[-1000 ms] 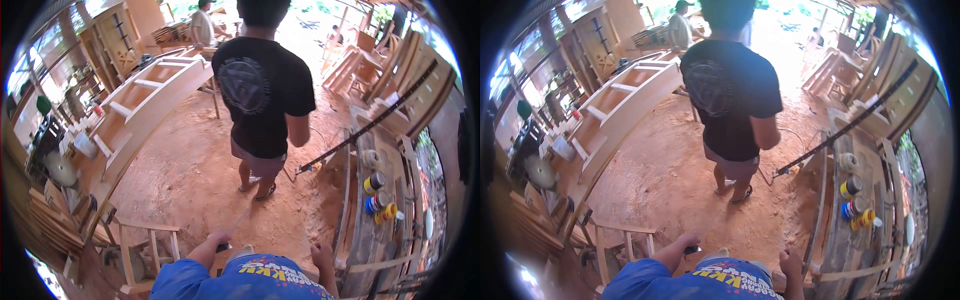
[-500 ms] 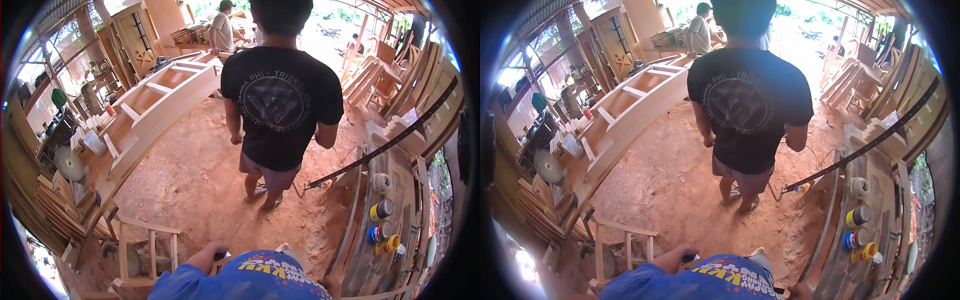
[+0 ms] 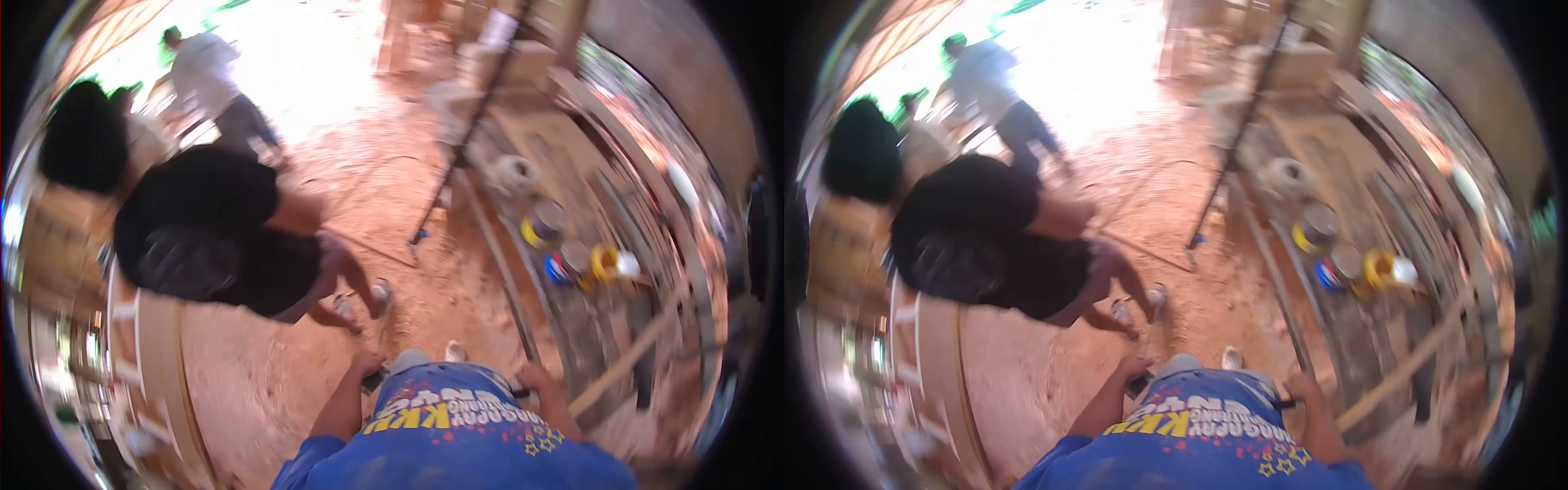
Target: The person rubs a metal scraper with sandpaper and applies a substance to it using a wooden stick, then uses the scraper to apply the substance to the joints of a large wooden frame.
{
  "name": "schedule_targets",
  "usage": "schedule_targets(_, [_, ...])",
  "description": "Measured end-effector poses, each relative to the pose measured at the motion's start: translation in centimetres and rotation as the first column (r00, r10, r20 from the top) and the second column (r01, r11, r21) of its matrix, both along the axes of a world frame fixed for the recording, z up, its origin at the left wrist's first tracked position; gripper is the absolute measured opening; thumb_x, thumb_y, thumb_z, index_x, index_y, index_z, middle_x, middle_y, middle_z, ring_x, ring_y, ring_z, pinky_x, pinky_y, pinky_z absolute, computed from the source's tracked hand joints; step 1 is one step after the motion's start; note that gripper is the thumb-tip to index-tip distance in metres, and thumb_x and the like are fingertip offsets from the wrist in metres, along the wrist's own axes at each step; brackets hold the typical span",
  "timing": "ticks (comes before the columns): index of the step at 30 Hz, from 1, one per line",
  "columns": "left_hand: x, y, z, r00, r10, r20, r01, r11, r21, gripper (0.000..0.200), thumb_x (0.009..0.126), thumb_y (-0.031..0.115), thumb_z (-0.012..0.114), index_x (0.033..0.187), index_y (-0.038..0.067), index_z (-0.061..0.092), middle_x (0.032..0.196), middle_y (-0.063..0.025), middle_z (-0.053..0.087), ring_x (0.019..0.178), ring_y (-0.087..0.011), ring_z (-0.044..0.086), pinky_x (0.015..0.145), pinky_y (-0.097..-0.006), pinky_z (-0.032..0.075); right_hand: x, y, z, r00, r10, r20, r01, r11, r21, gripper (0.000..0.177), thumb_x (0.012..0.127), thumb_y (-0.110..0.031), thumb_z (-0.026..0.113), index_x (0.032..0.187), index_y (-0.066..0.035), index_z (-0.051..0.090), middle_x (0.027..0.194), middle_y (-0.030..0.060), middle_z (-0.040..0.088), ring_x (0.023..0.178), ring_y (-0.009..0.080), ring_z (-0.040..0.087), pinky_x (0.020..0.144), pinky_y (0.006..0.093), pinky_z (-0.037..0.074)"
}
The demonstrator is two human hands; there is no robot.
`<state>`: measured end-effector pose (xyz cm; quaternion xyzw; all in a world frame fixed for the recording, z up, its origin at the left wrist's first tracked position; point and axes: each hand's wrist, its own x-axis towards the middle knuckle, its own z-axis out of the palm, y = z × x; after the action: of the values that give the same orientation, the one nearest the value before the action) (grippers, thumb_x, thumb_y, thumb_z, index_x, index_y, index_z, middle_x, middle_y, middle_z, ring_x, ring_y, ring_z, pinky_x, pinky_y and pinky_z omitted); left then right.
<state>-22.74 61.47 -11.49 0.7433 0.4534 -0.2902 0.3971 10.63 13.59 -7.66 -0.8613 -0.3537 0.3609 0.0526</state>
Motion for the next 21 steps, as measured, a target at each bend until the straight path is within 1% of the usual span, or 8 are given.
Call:
schedule_targets(1, [2.8, 0.4, 5.7, 0.995, 0.099, -0.01, -0.1, 0.993, -0.07, 0.06, 0.089, 0.056, 0.07, 0.116, 0.003, 0.078, 0.104, -0.0188, 0.078, 0.094, -0.0319, 0.076, 0.085, -0.0411, 0.058, -0.1, 2.6, 4.4, 0.95, -0.284, -0.128, 0.299, 0.947, 0.116, 0.038, 0.091, -0.039, 0.07, 0.082, -0.002, 0.073, 0.077, 0.0144, 0.074, 0.066, 0.0289, 0.072, 0.066, 0.0466, 0.056])
schedule_targets(2, [4.1, 1.2, 6.7, 0.999, 0.044, 0.001, -0.044, 0.996, -0.074, 0.059, 0.09, 0.056, 0.07, 0.115, 0.004, 0.078, 0.101, -0.0178, 0.079, 0.091, -0.0308, 0.076, 0.083, -0.0408, 0.058, -0.6, 5.4, 9.0, 0.79, -0.546, -0.281, 0.576, 0.817, 0.031, 0.036, 0.092, -0.035, 0.063, 0.087, -0.001, 0.074, 0.086, 0.0188, 0.076, 0.084, 0.0399, 0.073, 0.08, 0.0492, 0.056])
schedule_targets(5, [6.3, 5.1, 5.2, 0.996, -0.092, 0.013, 0.092, 0.994, -0.054, 0.051, 0.093, 0.053, 0.068, 0.115, 0.009, 0.08, 0.101, -0.0148, 0.08, 0.091, -0.0276, 0.076, 0.083, -0.0391, 0.058, -1.1, 8.2, 10.0, 0.753, -0.653, -0.08, 0.648, 0.714, 0.265, 0.035, 0.091, -0.036, 0.072, 0.1, -0.002, 0.071, 0.091, 0.0177, 0.074, 0.083, 0.0296, 0.072, 0.076, 0.0432, 0.056])
schedule_targets(7, [7.9, 8.4, 4.6, 0.952, -0.305, 0.03, 0.307, 0.95, -0.054, 0.049, 0.093, 0.052, 0.068, 0.116, 0.01, 0.08, 0.104, -0.0145, 0.08, 0.094, -0.0269, 0.076, 0.086, -0.038, 0.058, -1.8, 11.7, 14.7, 0.664, -0.748, -0.016, 0.73, 0.643, 0.232, 0.038, 0.088, -0.032, 0.074, 0.11, -0.001, 0.071, 0.096, 0.0201, 0.073, 0.094, 0.0346, 0.072, 0.083, 0.0441, 0.056])
schedule_targets(12, [11.6, 12.2, 8.2, 0.882, -0.461, -0.096, 0.467, 0.883, 0.057, 0.052, 0.089, 0.055, 0.069, 0.11, 0.009, 0.081, 0.106, -0.0184, 0.078, 0.099, -0.0304, 0.076, 0.092, -0.0398, 0.056, -0.7, 14.8, 18.8, 0.632, -0.762, 0.142, 0.71, 0.642, 0.289, 0.058, 0.088, -0.029, 0.073, 0.14, -0.009, 0.058, 0.14, 0.0225, 0.06, 0.13, 0.0411, 0.058, 0.107, 0.0486, 0.049])
schedule_targets(14, [11.2, 15.1, 4.2, 0.9, -0.431, -0.06, 0.431, 0.902, -0.002, 0.053, 0.089, 0.055, 0.068, 0.105, 0.007, 0.082, 0.104, -0.0221, 0.077, 0.098, -0.035, 0.075, 0.09, -0.0433, 0.056, 2.1, 15.5, 20.3, 0.579, -0.781, 0.234, 0.621, 0.609, 0.494, 0.072, 0.084, -0.027, 0.08, 0.148, -0.012, 0.05, 0.148, 0.0221, 0.051, 0.138, 0.0412, 0.05, 0.111, 0.0492, 0.046])
schedule_targets(16, [11.3, 16.6, 2.7, 0.916, -0.4, 0.029, 0.399, 0.916, 0.038, 0.054, 0.089, 0.055, 0.067, 0.104, 0.005, 0.081, 0.103, -0.0238, 0.077, 0.098, -0.0376, 0.075, 0.09, -0.0449, 0.056, 6.4, 16.3, 22.5, 0.534, -0.734, 0.419, 0.522, 0.676, 0.52, 0.083, 0.08, -0.027, 0.085, 0.151, -0.014, 0.046, 0.153, 0.0216, 0.046, 0.142, 0.0382, 0.046, 0.115, 0.0494, 0.043])
schedule_targets(21, [10.7, 16.6, 2.2, 0.919, -0.393, -0.013, 0.393, 0.918, 0.052, 0.059, 0.091, 0.056, 0.064, 0.109, 0.001, 0.079, 0.111, -0.027, 0.075, 0.108, -0.0417, 0.072, 0.096, -0.0451, 0.055, 16.5, 19.0, 28.5, 0.549, -0.565, 0.616, 0.537, 0.803, 0.257, 0.091, 0.075, -0.027, 0.09, 0.154, -0.016, 0.045, 0.156, 0.0192, 0.045, 0.145, 0.0364, 0.044, 0.115, 0.0492, 0.042])
